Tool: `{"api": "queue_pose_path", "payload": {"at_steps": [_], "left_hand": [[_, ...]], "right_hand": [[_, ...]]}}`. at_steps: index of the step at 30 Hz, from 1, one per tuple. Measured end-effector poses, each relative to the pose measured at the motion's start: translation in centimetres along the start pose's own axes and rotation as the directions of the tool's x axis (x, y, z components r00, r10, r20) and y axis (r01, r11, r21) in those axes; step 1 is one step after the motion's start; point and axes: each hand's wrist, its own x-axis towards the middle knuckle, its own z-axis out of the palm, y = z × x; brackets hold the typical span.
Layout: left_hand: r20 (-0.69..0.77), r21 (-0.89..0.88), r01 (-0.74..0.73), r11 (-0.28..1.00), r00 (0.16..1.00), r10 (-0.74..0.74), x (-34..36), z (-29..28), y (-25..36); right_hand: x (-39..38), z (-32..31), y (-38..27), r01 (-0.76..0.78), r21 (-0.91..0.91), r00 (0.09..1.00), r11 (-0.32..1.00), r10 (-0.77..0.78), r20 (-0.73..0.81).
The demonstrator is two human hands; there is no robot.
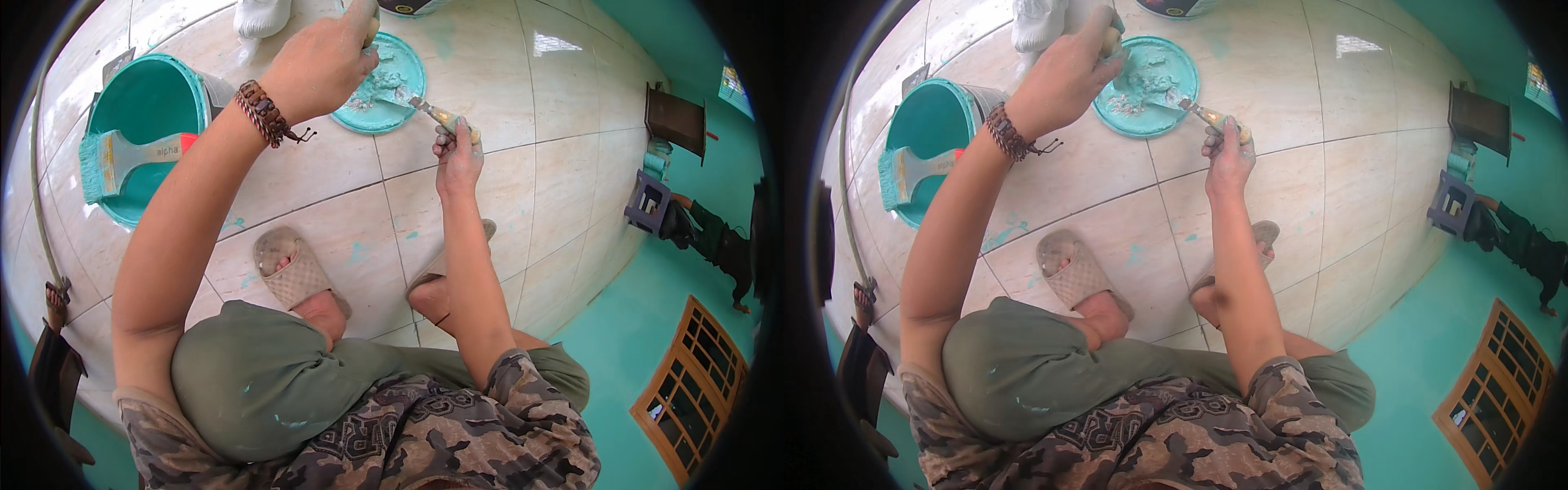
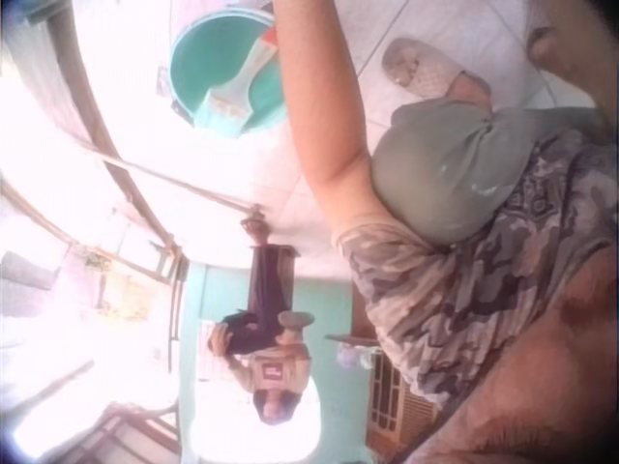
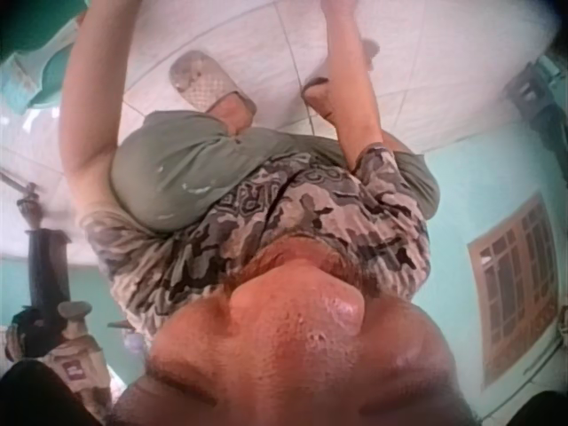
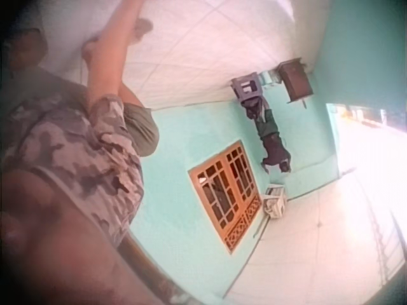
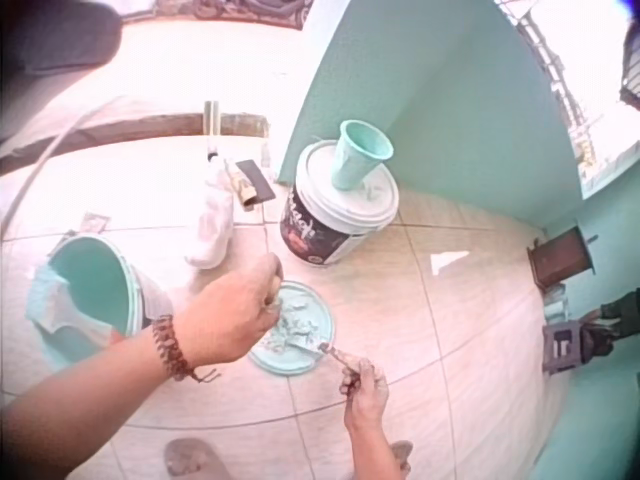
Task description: The person mixes light green plaster in a container using two putty knives, then applies the plaster to a wall section using the knives. The person moves from an indoor tiled area to an outdoor wall to perform the application.
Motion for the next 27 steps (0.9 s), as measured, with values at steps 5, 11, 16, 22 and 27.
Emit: {"api": "queue_pose_path", "payload": {"at_steps": [5,11,16,22,27], "left_hand": [[-0.003,-0.01,-0.023,1.0,1.0,0.023,-0.2,0.0,-0.7],[0.01,-0.027,0.03,0.999,1.0,-0.029,0.4,0.0,-0.7],[-0.004,0.025,-0.029,0.999,1.0,0.029,0.4,0.8,-1.9],[-0.071,0.01,-0.041,0.999,0.997,0.042,0.0,-0.4,-3.1],[-0.106,-0.012,0.065,0.998,0.992,-0.066,-0.6,-1.6,-1.7]], "right_hand": [[-1.7,4.5,-5.1,0.375,-0.534,0.927,0.757,-0.301,0.224],[-0.6,7.9,-6.7,0.761,-0.5,0.647,0.413,-0.424,0.634],[-0.6,9.2,-7.3,0.782,-0.525,0.62,0.337,-0.333,0.71],[-0.3,9.6,-8.2,0.771,-0.552,0.635,0.319,-0.306,0.709],[1.0,8.8,-8.2,0.771,-0.569,0.635,0.286,-0.287,0.717]]}}
